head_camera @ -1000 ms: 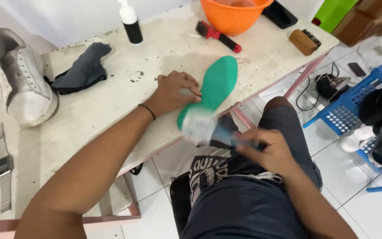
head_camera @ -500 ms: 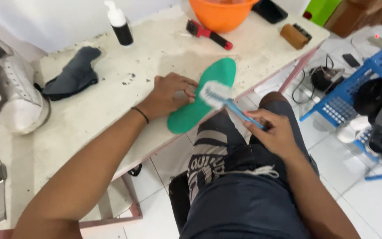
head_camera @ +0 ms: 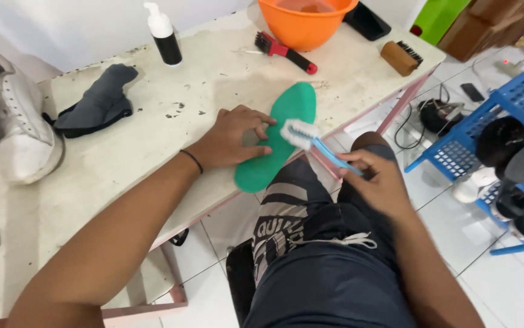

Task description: A person is cleaning a shoe insole by scrubbing it with a toothbrush and cleaning solution at a workbench.

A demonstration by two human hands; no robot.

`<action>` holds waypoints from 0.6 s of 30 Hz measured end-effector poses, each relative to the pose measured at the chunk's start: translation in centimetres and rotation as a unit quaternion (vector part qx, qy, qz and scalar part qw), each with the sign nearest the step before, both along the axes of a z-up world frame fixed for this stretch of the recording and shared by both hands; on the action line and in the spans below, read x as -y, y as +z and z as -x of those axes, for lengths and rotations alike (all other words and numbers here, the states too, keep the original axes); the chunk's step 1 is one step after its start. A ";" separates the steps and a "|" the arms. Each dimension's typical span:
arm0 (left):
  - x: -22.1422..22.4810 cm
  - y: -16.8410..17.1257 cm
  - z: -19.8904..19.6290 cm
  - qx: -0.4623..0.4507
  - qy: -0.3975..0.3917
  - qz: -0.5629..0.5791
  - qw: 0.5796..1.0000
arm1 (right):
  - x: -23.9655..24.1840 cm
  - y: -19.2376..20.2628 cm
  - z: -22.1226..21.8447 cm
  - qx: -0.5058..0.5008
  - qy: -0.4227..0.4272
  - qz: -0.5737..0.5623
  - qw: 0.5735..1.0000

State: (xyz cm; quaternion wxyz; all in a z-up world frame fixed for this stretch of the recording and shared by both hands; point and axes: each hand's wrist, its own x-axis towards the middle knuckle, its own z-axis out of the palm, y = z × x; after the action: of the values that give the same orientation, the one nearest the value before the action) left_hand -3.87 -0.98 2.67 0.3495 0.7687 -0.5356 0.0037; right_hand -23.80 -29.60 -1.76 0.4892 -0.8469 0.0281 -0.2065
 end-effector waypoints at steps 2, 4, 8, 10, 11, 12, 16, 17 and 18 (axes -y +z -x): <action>0.1 0.7 0.3 0.001 -0.004 -0.021 1.000 | -1.8 -1.3 -0.2 0.011 -0.001 -0.021 1.000; -0.1 1.0 0.5 0.002 -0.003 -0.047 0.999 | -2.6 -0.9 -0.3 0.022 0.004 -0.046 0.999; -0.3 0.6 0.8 0.001 0.000 -0.044 0.999 | -1.1 1.0 0.3 -0.024 0.002 0.032 0.999; 0.0 0.8 0.4 0.008 -0.005 -0.043 0.999 | -1.1 0.6 0.2 -0.012 -0.021 0.045 0.999; 0.1 0.9 0.4 0.002 -0.009 -0.046 0.999 | -1.9 0.1 0.2 0.000 -0.029 0.026 0.999; 0.0 0.9 0.4 -0.005 -0.013 -0.050 0.999 | -2.8 -0.5 0.2 0.012 -0.037 0.007 0.999; -0.3 1.3 1.0 0.001 -0.008 -0.087 0.996 | -3.0 0.9 0.3 -0.023 -0.028 0.076 0.996; -0.2 1.3 0.9 0.003 -0.004 -0.097 0.995 | -1.6 0.3 -0.1 -0.017 -0.041 0.079 0.996; 0.0 1.5 0.8 0.004 0.001 -0.107 0.994 | -0.1 -0.3 -0.5 -0.011 -0.054 0.083 0.995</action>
State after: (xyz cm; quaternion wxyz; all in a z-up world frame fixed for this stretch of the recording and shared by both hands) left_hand -4.71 -1.00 4.12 0.2631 0.8019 -0.5340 -0.0502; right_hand -23.34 -29.51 -2.01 0.4051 -0.8840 0.0622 -0.2249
